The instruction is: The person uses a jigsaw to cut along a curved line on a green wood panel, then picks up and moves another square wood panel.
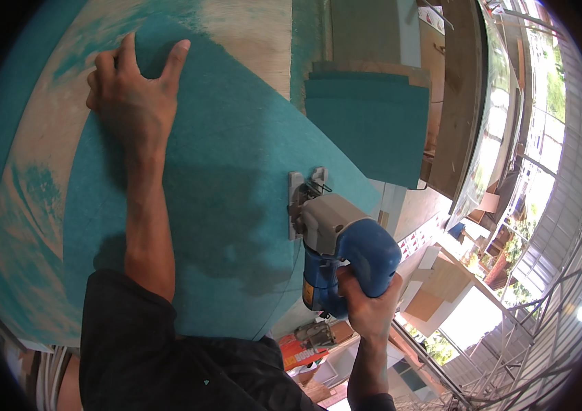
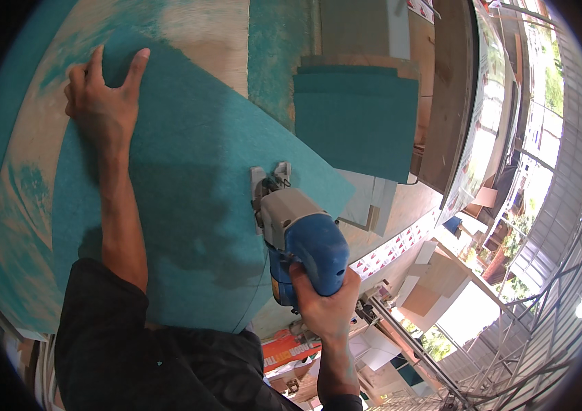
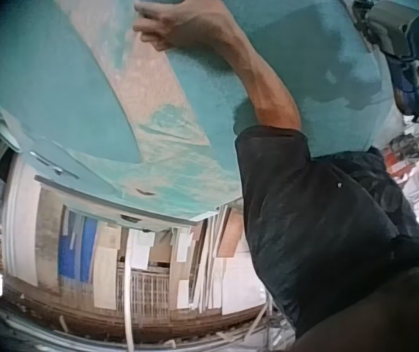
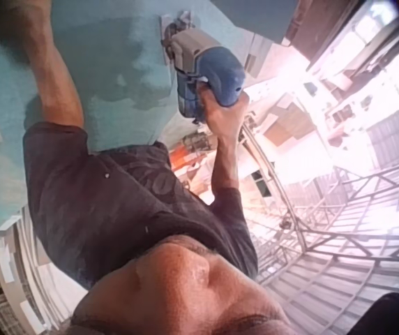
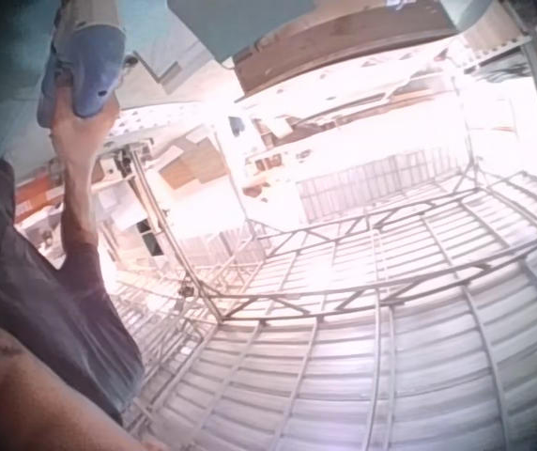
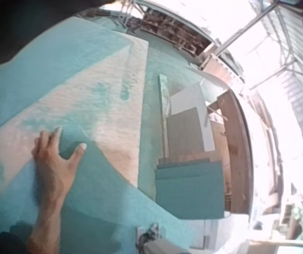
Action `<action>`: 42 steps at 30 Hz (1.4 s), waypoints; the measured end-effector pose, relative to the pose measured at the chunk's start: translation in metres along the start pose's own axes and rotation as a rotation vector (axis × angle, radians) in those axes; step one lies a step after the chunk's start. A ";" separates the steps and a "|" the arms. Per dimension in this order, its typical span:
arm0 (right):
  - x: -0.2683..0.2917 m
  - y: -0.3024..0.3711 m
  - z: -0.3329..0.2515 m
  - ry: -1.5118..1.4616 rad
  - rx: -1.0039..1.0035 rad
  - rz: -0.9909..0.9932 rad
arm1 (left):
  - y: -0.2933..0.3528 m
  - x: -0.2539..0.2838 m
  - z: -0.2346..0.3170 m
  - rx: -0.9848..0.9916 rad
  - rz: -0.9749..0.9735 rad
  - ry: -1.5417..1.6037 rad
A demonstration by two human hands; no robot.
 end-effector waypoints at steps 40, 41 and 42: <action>-0.002 -0.019 -0.023 0.035 0.055 -0.010 | 0.002 0.001 0.002 0.037 -0.007 -0.007; -0.001 -0.019 -0.024 0.038 0.053 -0.019 | 0.002 0.002 0.003 0.038 -0.010 -0.012; -0.001 -0.020 -0.024 0.041 0.051 -0.027 | 0.002 0.001 0.003 0.033 -0.007 -0.009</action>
Point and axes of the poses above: each hand's wrist, its own y-axis away from the middle knuckle, its own x-axis out of the back of the hand, z = x × y, the point moved 3 cm from there along -y, towards the middle knuckle, and after that the axes turned 13 degrees about -x, right-handed, at the moved point
